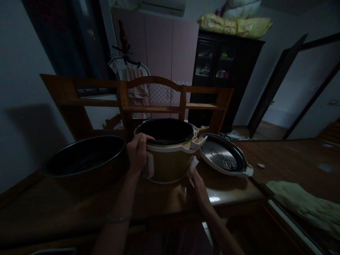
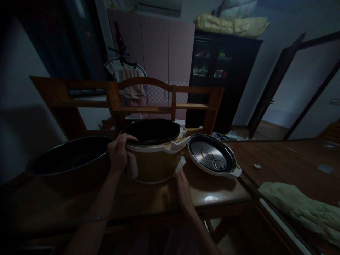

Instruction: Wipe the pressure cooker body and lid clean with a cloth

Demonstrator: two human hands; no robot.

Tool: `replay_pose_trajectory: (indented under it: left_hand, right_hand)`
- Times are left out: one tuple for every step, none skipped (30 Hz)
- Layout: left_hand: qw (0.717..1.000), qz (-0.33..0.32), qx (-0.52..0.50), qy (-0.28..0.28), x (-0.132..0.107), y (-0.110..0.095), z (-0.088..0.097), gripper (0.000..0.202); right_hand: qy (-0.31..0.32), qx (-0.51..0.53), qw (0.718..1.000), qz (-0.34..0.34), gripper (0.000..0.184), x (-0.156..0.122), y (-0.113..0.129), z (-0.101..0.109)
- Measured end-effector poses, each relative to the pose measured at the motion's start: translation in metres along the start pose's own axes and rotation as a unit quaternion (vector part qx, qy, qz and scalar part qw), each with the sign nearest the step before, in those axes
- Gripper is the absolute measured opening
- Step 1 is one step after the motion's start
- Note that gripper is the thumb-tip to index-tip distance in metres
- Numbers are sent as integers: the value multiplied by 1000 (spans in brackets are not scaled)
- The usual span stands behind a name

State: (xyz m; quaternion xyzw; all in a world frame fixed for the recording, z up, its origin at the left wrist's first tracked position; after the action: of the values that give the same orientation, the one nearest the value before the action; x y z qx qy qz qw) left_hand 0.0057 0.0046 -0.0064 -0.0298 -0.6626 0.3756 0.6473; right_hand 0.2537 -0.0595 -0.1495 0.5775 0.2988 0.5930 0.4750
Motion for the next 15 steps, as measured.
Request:
replay_pose_trajectory:
  left_hand:
    - [1000,0,-2,0,0,0,0,48]
    - [1000,0,-6,-1,0,0,0,48]
    - [1000,0,-8,-1,0,0,0,48]
    - [1000,0,-10,-3,0,0,0,48]
    - [1000,0,-11,-4,0,0,-1,47]
    - [1000,-1,-12,-5,0,0,-1,47]
    - [1000,-1,-13,-6,0,-1,-1,47]
    - [1000,-1,-13,-7,0,-1,-1,46]
    - [1000,-1,-13,-8,0,-1,-1,46]
    - [1000,-2,-14,-8,0,-1,-1,46]
    - [1000,-3,-14,-8,0,-1,-1,46]
    - [1000,-3,-13,-8,0,-1,-1,46]
    - [1000,-2,-12,-8,0,-1,-1,47]
    - [1000,0,-11,-8,0,-1,-1,47]
    - [1000,2,-8,-7,0,-2,-1,47]
  right_hand:
    - [-4,0,1000,-14,66,-3,-2,-4]
    - [-9,1,999,-30,68,-6,-4,-7]
    - [-14,3,999,-47,69,-9,-5,-10]
    - [-17,3,998,-60,69,-13,-5,-14]
    - [-18,3,997,-71,70,-16,-5,-17]
    - [-19,3,997,-80,71,-19,-4,-20]
    - [-18,3,996,-88,72,-23,-3,-23]
    - [-16,2,995,-96,72,-26,-2,-27]
    - [-14,1,995,-103,72,-30,-2,-30]
    - [-10,1,994,-110,73,-34,-3,-34]
    - [-4,-1,993,-118,73,-39,-4,-38]
    - [2,-8,992,-125,72,-44,-6,-43]
    - [12,-19,992,-124,71,-50,-9,-49]
    - [29,-38,993,-105,69,-56,-11,-55]
    - [50,-63,995,-66,68,-61,-13,-61]
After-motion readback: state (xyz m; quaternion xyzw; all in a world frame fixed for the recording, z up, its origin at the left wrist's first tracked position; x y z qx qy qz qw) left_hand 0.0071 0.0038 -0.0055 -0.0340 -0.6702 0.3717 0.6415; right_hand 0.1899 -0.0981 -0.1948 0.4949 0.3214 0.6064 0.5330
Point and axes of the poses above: each hand's wrist, its own x-axis towards the middle knuckle, its own z-axis out of the back of the hand, y = z × x, the point moved 1 cm from there along x, towards the middle knuckle, and after that the axes turned 2 degrees about y, right-handed, at the moved point
